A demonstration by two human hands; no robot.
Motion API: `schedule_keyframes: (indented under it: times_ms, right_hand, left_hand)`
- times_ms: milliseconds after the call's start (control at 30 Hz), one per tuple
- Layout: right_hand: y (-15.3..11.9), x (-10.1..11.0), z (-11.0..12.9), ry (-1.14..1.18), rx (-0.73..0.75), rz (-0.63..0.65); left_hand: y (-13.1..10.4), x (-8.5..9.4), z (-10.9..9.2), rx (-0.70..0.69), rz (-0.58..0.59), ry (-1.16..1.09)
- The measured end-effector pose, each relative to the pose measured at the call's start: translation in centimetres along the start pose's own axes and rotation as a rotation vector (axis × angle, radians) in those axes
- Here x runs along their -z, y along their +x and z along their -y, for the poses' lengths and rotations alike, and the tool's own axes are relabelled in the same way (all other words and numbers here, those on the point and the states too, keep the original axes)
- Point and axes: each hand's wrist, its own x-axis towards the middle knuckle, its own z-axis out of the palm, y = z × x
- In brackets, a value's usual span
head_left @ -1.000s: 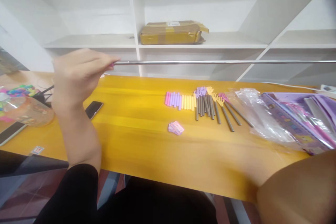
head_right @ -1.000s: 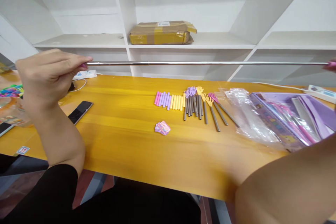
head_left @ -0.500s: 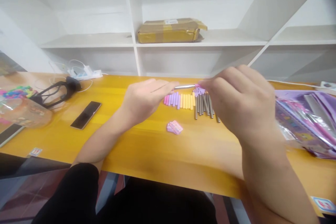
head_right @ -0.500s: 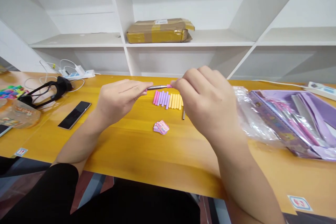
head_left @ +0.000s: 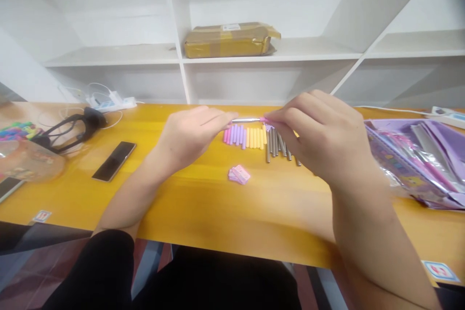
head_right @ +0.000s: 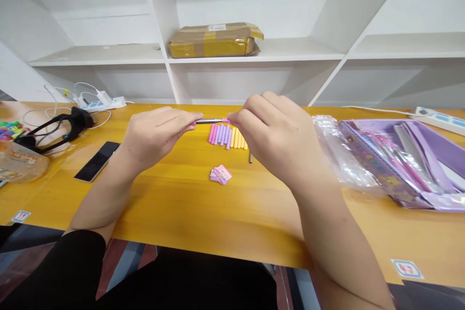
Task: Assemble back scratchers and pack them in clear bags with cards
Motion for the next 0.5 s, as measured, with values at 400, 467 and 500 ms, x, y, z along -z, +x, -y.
schedule_keyframes:
  times_ms: [400,467,500]
  right_hand:
    - [-0.05,-0.04,-0.33,0.018,-0.009,0.013]
    - [-0.05,0.05,-0.42,0.024,-0.012,0.018]
    - [-0.06,0.09,-0.41,0.024,-0.008,0.019]
  left_hand:
    - [0.04,0.01,-0.22,-0.002,0.005,0.025]
    - [0.01,0.14,-0.18,-0.006,0.003,0.041]
    - [-0.02,0.21,-0.15,-0.007,0.001,0.052]
